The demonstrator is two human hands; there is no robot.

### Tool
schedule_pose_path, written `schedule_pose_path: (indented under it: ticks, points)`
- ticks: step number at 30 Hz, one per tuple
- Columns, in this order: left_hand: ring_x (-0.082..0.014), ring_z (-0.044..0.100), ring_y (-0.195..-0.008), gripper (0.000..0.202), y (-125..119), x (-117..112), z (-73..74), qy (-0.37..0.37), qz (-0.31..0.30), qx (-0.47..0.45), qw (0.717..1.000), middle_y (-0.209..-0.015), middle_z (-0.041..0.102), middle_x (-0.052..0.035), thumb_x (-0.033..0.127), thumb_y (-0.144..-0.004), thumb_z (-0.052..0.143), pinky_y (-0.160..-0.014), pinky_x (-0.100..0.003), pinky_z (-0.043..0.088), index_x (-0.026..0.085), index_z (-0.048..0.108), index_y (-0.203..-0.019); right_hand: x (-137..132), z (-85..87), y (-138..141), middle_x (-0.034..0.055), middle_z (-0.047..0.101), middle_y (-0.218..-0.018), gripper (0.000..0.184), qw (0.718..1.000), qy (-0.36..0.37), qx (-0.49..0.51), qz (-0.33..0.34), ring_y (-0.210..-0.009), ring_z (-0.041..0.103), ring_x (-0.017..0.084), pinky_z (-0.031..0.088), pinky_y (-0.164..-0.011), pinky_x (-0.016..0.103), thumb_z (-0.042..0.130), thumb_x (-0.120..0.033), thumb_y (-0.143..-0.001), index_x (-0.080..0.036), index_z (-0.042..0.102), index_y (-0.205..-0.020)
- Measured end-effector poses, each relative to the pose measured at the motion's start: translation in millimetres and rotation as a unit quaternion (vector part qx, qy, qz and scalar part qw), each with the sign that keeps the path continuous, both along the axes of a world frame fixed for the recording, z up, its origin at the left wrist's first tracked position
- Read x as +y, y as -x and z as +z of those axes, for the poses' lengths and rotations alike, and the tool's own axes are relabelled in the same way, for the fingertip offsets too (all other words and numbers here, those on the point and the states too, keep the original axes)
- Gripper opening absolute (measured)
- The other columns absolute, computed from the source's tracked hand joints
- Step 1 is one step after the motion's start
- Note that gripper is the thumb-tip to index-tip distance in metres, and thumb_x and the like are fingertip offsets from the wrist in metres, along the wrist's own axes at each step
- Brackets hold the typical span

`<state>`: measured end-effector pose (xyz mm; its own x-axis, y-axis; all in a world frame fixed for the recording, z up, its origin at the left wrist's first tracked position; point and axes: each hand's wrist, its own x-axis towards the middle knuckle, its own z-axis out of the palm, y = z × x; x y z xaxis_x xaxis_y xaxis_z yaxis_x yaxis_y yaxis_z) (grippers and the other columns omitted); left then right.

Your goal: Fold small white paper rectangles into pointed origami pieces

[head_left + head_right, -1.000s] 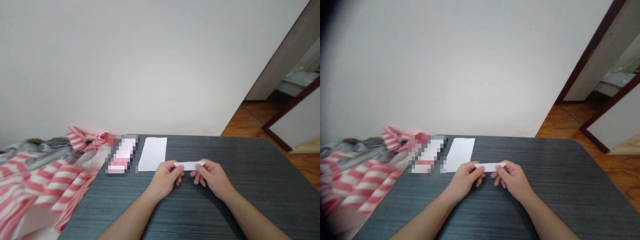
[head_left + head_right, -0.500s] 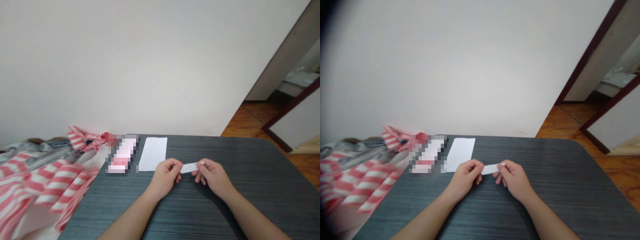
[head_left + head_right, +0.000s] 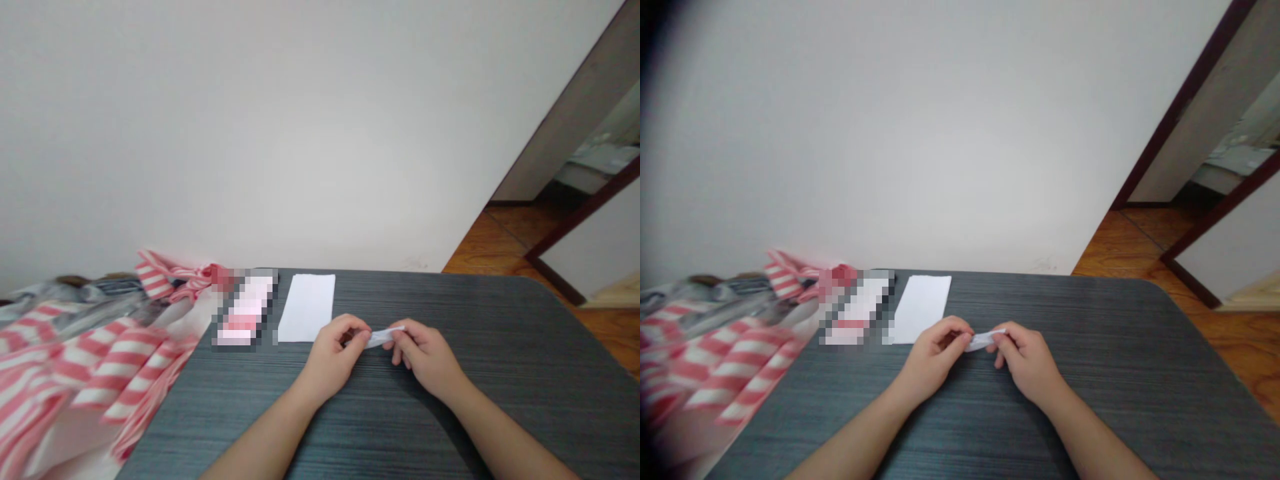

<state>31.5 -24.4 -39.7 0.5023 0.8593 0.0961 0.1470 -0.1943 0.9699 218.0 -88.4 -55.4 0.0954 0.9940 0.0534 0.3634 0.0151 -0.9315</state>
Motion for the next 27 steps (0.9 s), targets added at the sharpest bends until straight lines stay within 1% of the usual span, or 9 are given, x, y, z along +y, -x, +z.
schedule_pose_path:
  ticks: [3,5,9,13,19,24,27]
  points:
    - [-0.0163,0.055,-0.077,0.015,0.8,0.5,-0.3,-0.036,-0.029,0.008,0.999,-0.081,0.062,-0.0047,0.026,-0.086,0.055,-0.07,-0.025,0.043,0.017,0.065,-0.078,0.2,1.2,1.0,0.0,0.063,-0.057,0.029,1.0,-0.01,-0.005,0.005,-0.046,0.053,0.013,0.039,-0.047,0.023,0.047,-0.037,-0.094,-0.019,0.067,-0.085]
    - [-0.0164,0.056,-0.078,0.015,1.1,0.3,-0.1,-0.053,-0.042,0.017,0.998,-0.083,0.062,-0.0048,0.024,-0.087,0.054,-0.072,-0.026,0.042,0.017,0.065,-0.079,0.5,1.2,1.0,-0.0001,0.062,-0.057,0.028,1.0,-0.017,-0.008,0.005,-0.047,0.054,0.013,0.039,-0.047,0.023,0.048,-0.036,-0.094,-0.019,0.067,-0.084]
    - [-0.016,0.056,-0.077,0.012,1.3,-1.1,1.1,-0.065,-0.04,0.043,0.996,-0.084,0.062,-0.0042,0.023,-0.087,0.054,-0.071,-0.026,0.042,0.018,0.064,-0.085,1.3,1.4,0.0,-0.0005,0.061,-0.056,0.029,1.0,-0.014,-0.024,0.003,-0.047,0.052,0.013,0.038,-0.047,0.023,0.047,-0.035,-0.094,-0.02,0.065,-0.079]
    - [-0.0158,0.055,-0.077,0.013,1.8,-1.8,2.2,-0.091,-0.051,0.048,0.993,-0.084,0.061,-0.0044,0.019,-0.088,0.051,-0.071,-0.025,0.041,0.017,0.062,-0.082,1.5,2.7,-0.5,-0.0004,0.061,-0.056,0.031,0.999,-0.013,-0.04,0.005,-0.047,0.051,0.013,0.038,-0.048,0.023,0.047,-0.035,-0.095,-0.02,0.064,-0.075]
    - [-0.0167,0.055,-0.079,0.016,3.2,-1.4,2.4,-0.122,-0.072,0.077,0.987,-0.084,0.062,-0.0051,0.015,-0.087,0.048,-0.072,-0.027,0.041,0.018,0.063,-0.083,1.1,5.1,1.3,0.0,0.062,-0.058,0.028,0.999,-0.018,-0.04,0.017,-0.047,0.051,0.013,0.039,-0.049,0.024,0.048,-0.033,-0.094,-0.02,0.065,-0.077]
    - [-0.0172,0.056,-0.079,0.017,3.0,-2.9,5.7,-0.115,-0.091,0.081,0.986,-0.084,0.063,-0.005,0.015,-0.087,0.049,-0.072,-0.027,0.041,0.018,0.065,-0.083,0.8,8.6,3.4,0.0001,0.062,-0.061,0.021,0.998,-0.029,-0.032,0.045,-0.05,0.053,0.012,0.041,-0.051,0.023,0.05,-0.027,-0.093,-0.019,0.066,-0.081]
    - [-0.0168,0.057,-0.079,0.017,1.8,-3.2,5.1,-0.072,-0.092,0.053,0.992,-0.084,0.064,-0.0041,0.017,-0.087,0.05,-0.072,-0.026,0.041,0.018,0.066,-0.081,-1.0,7.1,5.0,-0.0002,0.061,-0.067,0.016,0.998,-0.037,0.006,0.054,-0.052,0.055,0.012,0.043,-0.053,0.023,0.051,-0.023,-0.092,-0.02,0.066,-0.09]
